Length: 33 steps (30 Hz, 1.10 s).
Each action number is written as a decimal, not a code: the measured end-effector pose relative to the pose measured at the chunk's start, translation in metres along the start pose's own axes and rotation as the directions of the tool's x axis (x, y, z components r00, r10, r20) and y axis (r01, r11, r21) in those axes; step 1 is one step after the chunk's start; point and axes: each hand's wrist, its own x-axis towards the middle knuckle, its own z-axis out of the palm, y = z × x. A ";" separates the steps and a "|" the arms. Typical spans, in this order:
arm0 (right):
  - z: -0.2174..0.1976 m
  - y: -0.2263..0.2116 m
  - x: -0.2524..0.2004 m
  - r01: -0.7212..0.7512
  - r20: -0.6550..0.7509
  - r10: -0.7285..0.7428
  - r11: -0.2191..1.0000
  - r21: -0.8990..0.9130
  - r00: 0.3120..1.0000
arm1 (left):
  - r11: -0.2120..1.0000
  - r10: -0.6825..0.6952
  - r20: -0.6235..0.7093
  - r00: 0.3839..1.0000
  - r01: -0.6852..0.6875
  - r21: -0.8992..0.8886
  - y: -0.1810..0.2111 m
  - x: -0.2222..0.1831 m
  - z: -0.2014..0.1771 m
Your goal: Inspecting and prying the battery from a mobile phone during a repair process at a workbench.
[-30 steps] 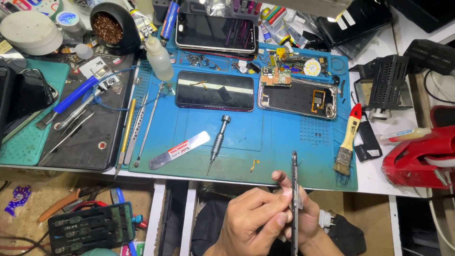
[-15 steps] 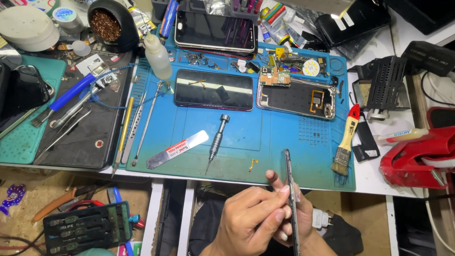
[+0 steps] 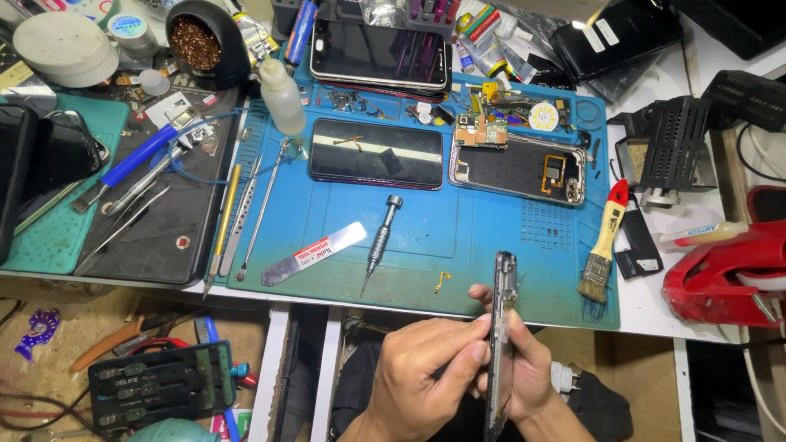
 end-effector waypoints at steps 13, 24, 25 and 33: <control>0.006 -0.011 0.000 0.259 0.034 -0.284 0.814 -0.520 0.958 | 0.991 -0.127 0.034 0.991 0.126 0.042 0.010 0.002 -0.021; 0.005 -0.016 -0.003 0.274 0.052 -0.308 0.744 -0.610 0.950 | 0.989 -0.147 0.041 0.988 0.146 0.018 0.012 0.000 -0.022; 0.005 -0.017 -0.003 0.275 0.053 -0.308 0.744 -0.609 0.950 | 0.989 -0.146 0.042 0.988 0.146 0.018 0.012 0.000 -0.022; 0.005 -0.018 -0.003 0.269 0.039 -0.326 0.701 -0.661 0.945 | 0.981 -0.195 0.054 0.979 0.195 -0.012 0.011 0.000 -0.021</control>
